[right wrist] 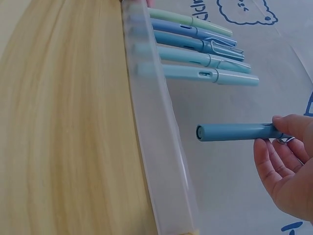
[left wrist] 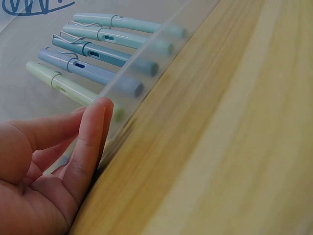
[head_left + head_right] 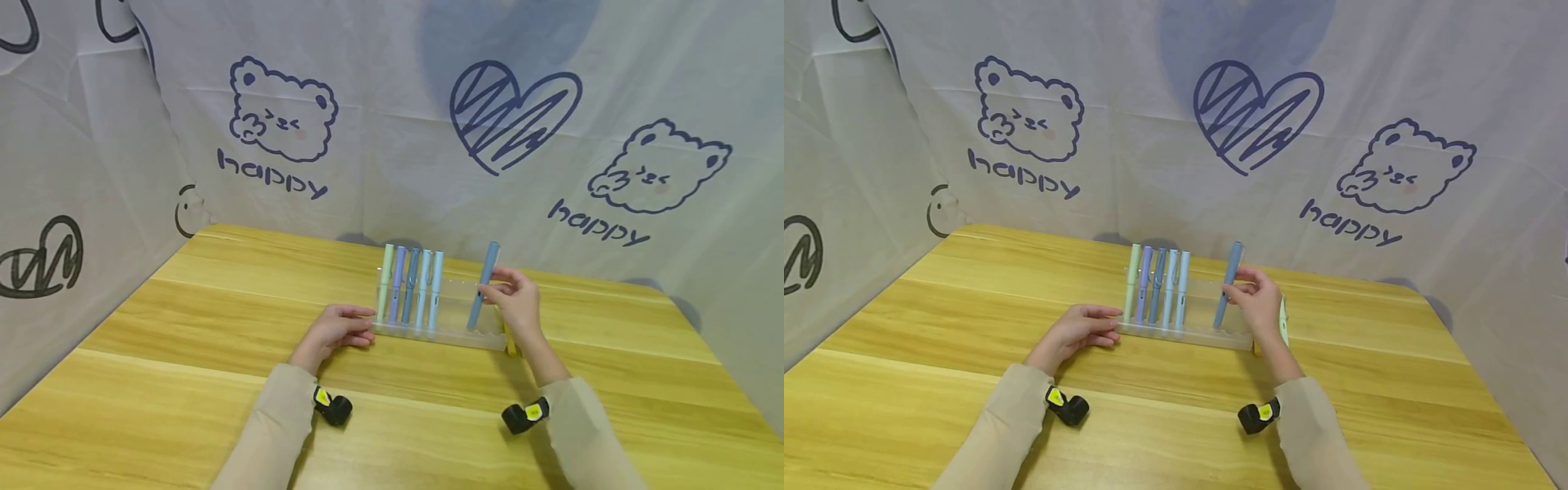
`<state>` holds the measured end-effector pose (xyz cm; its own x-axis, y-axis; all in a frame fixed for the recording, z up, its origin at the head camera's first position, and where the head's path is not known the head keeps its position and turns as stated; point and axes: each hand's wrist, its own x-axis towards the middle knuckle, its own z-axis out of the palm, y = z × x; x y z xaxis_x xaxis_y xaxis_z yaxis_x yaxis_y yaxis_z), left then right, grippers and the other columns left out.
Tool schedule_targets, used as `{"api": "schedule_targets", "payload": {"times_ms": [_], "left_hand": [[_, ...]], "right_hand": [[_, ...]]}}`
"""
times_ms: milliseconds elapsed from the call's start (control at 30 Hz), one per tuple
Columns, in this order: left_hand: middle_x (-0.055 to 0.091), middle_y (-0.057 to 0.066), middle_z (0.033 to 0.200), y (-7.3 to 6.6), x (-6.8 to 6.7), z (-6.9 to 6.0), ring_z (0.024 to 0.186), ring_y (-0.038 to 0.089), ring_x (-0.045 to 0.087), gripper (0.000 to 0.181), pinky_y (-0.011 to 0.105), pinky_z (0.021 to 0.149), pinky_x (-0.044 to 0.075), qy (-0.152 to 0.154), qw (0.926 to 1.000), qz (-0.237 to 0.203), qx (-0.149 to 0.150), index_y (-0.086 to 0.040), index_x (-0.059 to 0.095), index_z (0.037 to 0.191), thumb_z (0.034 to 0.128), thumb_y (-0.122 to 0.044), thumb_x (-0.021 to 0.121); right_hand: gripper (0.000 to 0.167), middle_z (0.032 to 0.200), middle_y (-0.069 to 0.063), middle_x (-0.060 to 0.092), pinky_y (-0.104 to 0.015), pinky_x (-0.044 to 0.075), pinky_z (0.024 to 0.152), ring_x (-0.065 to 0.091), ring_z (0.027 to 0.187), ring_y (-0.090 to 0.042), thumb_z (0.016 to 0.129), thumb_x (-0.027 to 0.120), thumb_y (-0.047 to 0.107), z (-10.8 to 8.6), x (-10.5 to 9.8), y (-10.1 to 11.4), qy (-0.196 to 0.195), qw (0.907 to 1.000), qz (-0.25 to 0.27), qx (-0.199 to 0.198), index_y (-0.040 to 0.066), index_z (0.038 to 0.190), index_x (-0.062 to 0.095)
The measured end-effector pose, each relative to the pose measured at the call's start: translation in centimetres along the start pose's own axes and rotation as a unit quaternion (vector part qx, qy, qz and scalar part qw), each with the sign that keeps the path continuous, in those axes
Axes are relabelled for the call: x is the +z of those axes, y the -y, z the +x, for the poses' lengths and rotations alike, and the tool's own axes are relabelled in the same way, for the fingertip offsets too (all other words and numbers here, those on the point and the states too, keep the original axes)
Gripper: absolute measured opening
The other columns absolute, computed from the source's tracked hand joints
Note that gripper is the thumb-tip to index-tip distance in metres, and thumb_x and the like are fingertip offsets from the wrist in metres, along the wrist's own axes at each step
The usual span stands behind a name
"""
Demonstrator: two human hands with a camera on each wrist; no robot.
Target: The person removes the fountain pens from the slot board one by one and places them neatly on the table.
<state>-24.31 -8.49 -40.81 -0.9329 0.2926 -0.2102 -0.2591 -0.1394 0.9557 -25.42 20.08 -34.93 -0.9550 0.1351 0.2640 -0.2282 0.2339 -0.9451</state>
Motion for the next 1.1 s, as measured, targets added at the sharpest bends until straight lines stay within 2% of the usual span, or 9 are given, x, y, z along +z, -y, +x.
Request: {"api": "schedule_targets", "payload": {"times_ms": [233, 300, 500, 533, 633, 767, 833, 967, 1100], "left_hand": [[0.063, 0.011, 0.074, 0.1, 0.0, 0.1, 0.059, 0.014, 0.062, 0.034, 0.025, 0.060, 0.056, 0.000, 1.0000, 0.000, 0.000, 0.016, 0.045, 0.120, 0.0869, 0.007, 0.051], [0.063, 0.011, 0.074, 0.1, -0.1, 0.1, 0.059, 0.014, 0.062, 0.034, 0.025, 0.060, 0.056, 0.000, 1.0000, 0.000, 0.000, 0.016, 0.045, 0.120, 0.0869, 0.007, 0.050], [0.063, 0.011, 0.073, 0.2, 0.0, 0.1, 0.059, 0.014, 0.062, 0.034, 0.025, 0.059, 0.055, -0.002, 1.0000, -0.002, -0.001, 0.016, 0.045, 0.120, 0.0868, 0.008, 0.050], [0.063, 0.011, 0.073, 0.2, 0.0, 0.1, 0.059, 0.014, 0.062, 0.034, 0.025, 0.059, 0.055, -0.002, 1.0000, -0.003, -0.001, 0.016, 0.045, 0.120, 0.0868, 0.008, 0.050], [0.063, 0.011, 0.073, 0.2, 0.0, 0.2, 0.058, 0.014, 0.062, 0.034, 0.025, 0.059, 0.055, -0.002, 1.0000, -0.003, 0.000, 0.017, 0.045, 0.120, 0.0868, 0.008, 0.050], [0.063, 0.011, 0.073, 0.2, 0.0, 0.2, 0.059, 0.014, 0.062, 0.034, 0.024, 0.059, 0.055, -0.002, 1.0000, -0.003, -0.001, 0.017, 0.045, 0.120, 0.0869, 0.008, 0.050], [0.063, 0.010, 0.073, 0.2, 0.0, 0.2, 0.058, 0.014, 0.062, 0.034, 0.024, 0.059, 0.055, -0.002, 1.0000, -0.002, -0.001, 0.016, 0.045, 0.120, 0.0869, 0.008, 0.050], [0.062, 0.011, 0.073, 0.2, 0.0, 0.1, 0.059, 0.014, 0.062, 0.035, 0.024, 0.059, 0.055, -0.003, 1.0000, -0.002, -0.003, 0.016, 0.045, 0.120, 0.0868, 0.008, 0.050], [0.063, 0.011, 0.074, 0.2, 0.0, 0.1, 0.059, 0.014, 0.062, 0.034, 0.025, 0.060, 0.055, -0.006, 1.0000, 0.001, -0.003, 0.016, 0.045, 0.119, 0.0867, 0.007, 0.051]], "right_hand": [[0.033, 0.099, -0.017, 0.057, -0.020, 0.054, 0.061, 0.059, 0.068, -0.002, 0.079, 0.064, -0.003, 0.0, -1.0, -0.2, -0.010, 0.9999, -0.004, 0.002, -0.011, 0.109, 0.052], [0.031, 0.096, -0.014, 0.059, -0.020, 0.054, 0.059, 0.060, 0.068, -0.004, 0.078, 0.066, -0.001, 0.4, -1.5, -1.1, -0.006, 0.9995, 0.030, -0.009, -0.009, 0.106, 0.055], [0.032, 0.087, -0.003, 0.060, -0.020, 0.054, 0.060, 0.059, 0.067, -0.003, 0.078, 0.066, -0.003, 0.3, -2.2, -1.3, -0.011, 0.9990, 0.044, -0.006, -0.012, 0.106, 0.054], [0.034, 0.086, -0.001, 0.059, -0.020, 0.054, 0.061, 0.058, 0.067, -0.001, 0.078, 0.064, -0.005, -0.1, -2.1, -0.4, -0.022, 0.9996, 0.018, 0.007, -0.014, 0.108, 0.051], [0.033, 0.085, 0.000, 0.060, -0.022, 0.055, 0.060, 0.060, 0.067, -0.004, 0.076, 0.068, -0.003, 0.8, -3.0, -2.5, -0.021, 0.9994, 0.028, -0.001, -0.010, 0.106, 0.054], [0.033, 0.089, -0.002, 0.062, -0.024, 0.055, 0.057, 0.062, 0.069, -0.009, 0.071, 0.075, 0.008, 3.3, -4.7, -8.0, -0.027, 0.9981, 0.045, -0.031, 0.003, 0.101, 0.061], [0.034, 0.089, -0.003, 0.062, -0.024, 0.055, 0.056, 0.062, 0.069, -0.010, 0.070, 0.077, 0.009, 4.0, -5.4, -9.5, -0.032, 0.9975, 0.056, -0.029, 0.005, 0.100, 0.062], [0.035, 0.091, -0.008, 0.062, -0.026, 0.055, 0.056, 0.063, 0.070, -0.014, 0.069, 0.077, 0.007, 4.1, -6.2, -9.9, -0.041, 0.9962, 0.076, -0.014, 0.002, 0.100, 0.062], [0.037, 0.092, -0.008, 0.062, -0.027, 0.055, 0.057, 0.062, 0.070, -0.014, 0.068, 0.079, 0.012, 4.5, -7.1, -11.0, -0.066, 0.9968, 0.041, -0.019, 0.002, 0.099, 0.062]]}}
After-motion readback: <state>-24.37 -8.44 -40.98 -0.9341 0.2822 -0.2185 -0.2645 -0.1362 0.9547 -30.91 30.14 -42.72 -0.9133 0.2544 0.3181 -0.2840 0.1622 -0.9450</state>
